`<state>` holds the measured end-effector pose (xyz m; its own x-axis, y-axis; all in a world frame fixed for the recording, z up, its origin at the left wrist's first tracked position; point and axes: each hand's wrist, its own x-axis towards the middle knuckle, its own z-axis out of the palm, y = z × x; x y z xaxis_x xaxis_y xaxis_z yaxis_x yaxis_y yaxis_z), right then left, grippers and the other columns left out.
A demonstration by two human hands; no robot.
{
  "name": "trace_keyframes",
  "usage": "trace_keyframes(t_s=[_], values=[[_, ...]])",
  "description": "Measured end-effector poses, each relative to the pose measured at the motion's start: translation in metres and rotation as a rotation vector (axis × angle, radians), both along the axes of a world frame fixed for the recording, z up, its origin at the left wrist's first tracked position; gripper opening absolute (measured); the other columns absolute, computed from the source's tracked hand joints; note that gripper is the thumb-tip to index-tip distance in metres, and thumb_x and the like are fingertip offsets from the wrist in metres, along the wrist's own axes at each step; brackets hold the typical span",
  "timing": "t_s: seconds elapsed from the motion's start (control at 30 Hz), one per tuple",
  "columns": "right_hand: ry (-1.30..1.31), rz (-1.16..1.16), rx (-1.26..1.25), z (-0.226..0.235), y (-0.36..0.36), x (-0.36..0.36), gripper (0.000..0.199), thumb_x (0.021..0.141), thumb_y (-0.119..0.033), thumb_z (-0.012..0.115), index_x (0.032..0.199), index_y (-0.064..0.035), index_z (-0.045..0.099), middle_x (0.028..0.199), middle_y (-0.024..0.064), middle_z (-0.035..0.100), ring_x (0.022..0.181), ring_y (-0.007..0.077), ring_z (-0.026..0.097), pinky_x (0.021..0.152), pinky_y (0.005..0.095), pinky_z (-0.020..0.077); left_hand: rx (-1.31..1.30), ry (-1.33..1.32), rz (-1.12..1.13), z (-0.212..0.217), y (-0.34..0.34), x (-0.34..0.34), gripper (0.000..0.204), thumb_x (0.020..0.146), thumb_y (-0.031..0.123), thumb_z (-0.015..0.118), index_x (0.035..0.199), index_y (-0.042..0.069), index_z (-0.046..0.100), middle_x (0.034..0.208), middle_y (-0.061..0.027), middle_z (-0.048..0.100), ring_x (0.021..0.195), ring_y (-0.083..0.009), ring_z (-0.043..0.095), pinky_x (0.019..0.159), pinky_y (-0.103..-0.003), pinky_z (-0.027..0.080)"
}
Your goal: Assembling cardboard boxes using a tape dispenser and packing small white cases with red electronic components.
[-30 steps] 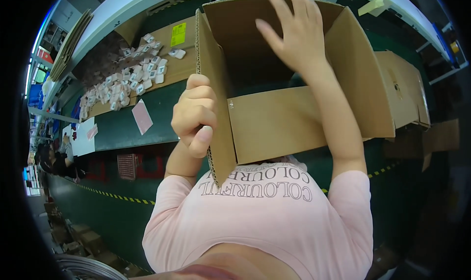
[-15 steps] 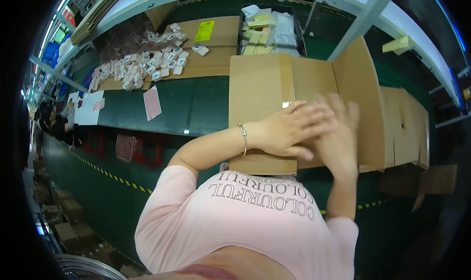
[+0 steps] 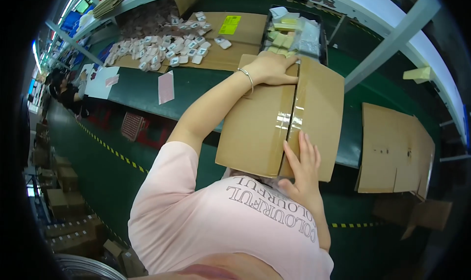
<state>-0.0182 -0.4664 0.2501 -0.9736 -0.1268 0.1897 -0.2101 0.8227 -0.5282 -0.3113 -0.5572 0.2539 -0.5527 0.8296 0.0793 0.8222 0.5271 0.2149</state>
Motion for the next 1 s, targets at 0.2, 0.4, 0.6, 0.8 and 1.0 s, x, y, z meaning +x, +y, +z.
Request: trace_keyframes(t_s=[0.2, 0.4, 0.6, 0.8, 1.0], values=[[0.045, 0.079, 0.072, -0.051, -0.03, -0.001, 0.073, 0.083, -0.056, 0.052, 0.137, -0.0084, 0.043, 0.147, 0.0221, 0.028, 0.137, 0.0379, 0.025, 0.109, 0.0545, 0.0164, -0.007, -0.084, 0.136, -0.014, -0.08, 0.008, 0.048, 0.094, 0.049, 0.035, 0.122, 0.015, 0.055, 0.101, -0.016, 0.066, 0.093, -0.0345, 0.063, 0.079, -0.046, 0.049], [0.266, 0.355, 0.297, -0.149, -0.066, -0.034, 0.065, 0.077, -0.04, 0.064, 0.134, -0.0152, 0.048, 0.141, 0.013, 0.04, 0.131, 0.025, 0.038, 0.109, 0.0486, 0.0228, -0.102, -0.101, 0.525, -0.103, -0.178, 0.045, 0.044, 0.096, 0.043, 0.034, 0.12, 0.013, 0.055, 0.113, -0.0139, 0.063, 0.096, -0.0336, 0.063, 0.08, -0.047, 0.049], [0.188, 0.426, 0.188, -0.135, -0.07, -0.059, 0.07, 0.073, -0.045, 0.067, 0.135, -0.016, 0.047, 0.141, 0.0133, 0.04, 0.132, 0.0268, 0.036, 0.109, 0.0521, 0.0194, -0.16, -0.13, 0.916, -0.121, -0.229, 0.079, 0.044, 0.097, 0.041, 0.027, 0.112, 0.012, 0.057, 0.095, -0.0172, 0.068, 0.088, -0.035, 0.065, 0.074, -0.048, 0.049], [0.147, -0.112, -0.021, -0.175, -0.095, 0.006, 0.105, 0.065, -0.053, 0.076, 0.144, -0.0093, 0.024, 0.148, 0.0258, 0.013, 0.138, 0.0419, 0.012, 0.109, 0.0564, 0.01, -0.147, 0.012, 0.978, -0.146, -0.244, 0.109, 0.038, 0.097, 0.036, 0.032, 0.107, 0.012, 0.058, 0.091, -0.016, 0.068, 0.084, -0.0336, 0.065, 0.069, -0.046, 0.051], [0.227, -0.346, -0.365, -0.188, -0.108, 0.016, 0.124, 0.06, -0.046, 0.084, 0.146, -0.0042, 0.006, 0.149, 0.0295, 0.003, 0.139, 0.0465, 0.0, 0.108, 0.0611, 0.0056, -0.125, 0.168, 0.994, -0.161, -0.252, 0.108, 0.035, 0.097, 0.035, 0.035, 0.1, 0.01, 0.06, 0.093, -0.0126, 0.067, 0.084, -0.0322, 0.065, 0.07, -0.047, 0.05]])
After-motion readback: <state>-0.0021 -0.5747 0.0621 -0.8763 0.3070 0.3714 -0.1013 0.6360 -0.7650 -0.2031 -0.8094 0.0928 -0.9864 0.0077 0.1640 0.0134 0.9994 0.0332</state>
